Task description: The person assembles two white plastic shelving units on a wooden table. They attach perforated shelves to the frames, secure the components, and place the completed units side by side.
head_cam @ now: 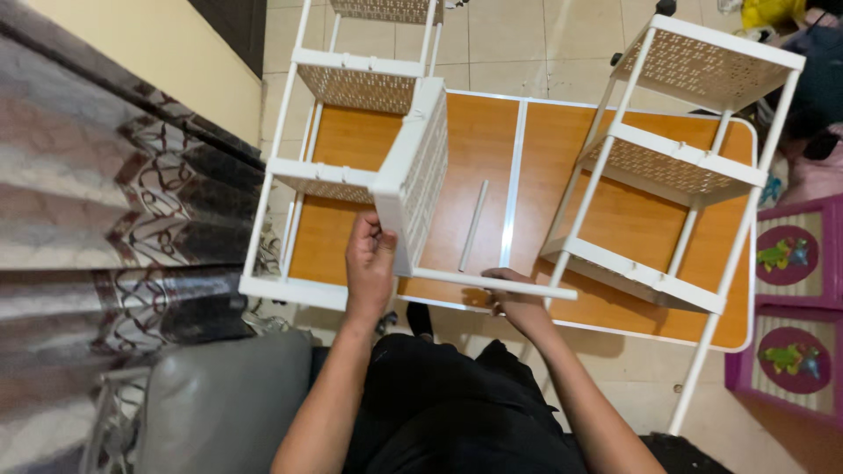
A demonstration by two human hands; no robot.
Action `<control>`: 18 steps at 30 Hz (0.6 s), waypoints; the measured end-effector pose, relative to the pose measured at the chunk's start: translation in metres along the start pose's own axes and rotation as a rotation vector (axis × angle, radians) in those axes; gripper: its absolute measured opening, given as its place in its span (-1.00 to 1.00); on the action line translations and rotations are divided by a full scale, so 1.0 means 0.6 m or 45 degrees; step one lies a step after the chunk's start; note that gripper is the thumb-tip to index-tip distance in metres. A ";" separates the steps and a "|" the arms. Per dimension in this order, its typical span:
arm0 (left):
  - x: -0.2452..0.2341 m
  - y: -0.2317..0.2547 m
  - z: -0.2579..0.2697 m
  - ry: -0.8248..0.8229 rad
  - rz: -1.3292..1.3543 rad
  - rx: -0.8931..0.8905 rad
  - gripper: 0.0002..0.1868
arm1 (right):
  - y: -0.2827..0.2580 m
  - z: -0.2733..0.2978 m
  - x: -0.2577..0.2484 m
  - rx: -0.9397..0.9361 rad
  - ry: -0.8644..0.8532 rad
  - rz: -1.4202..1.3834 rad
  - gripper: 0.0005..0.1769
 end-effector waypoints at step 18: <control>-0.042 -0.038 -0.073 -0.216 0.223 -0.214 -0.81 | -0.001 -0.177 0.122 0.329 0.586 0.661 -0.42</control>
Point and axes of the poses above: each hand's wrist, its own z-axis away from the middle knuckle, its own x-axis out of the palm, y = z × x, the point moved 7 cm from there along -z, towards the middle knuckle, and after that the axes turned 7 degrees about x, right-handed, at the moved point
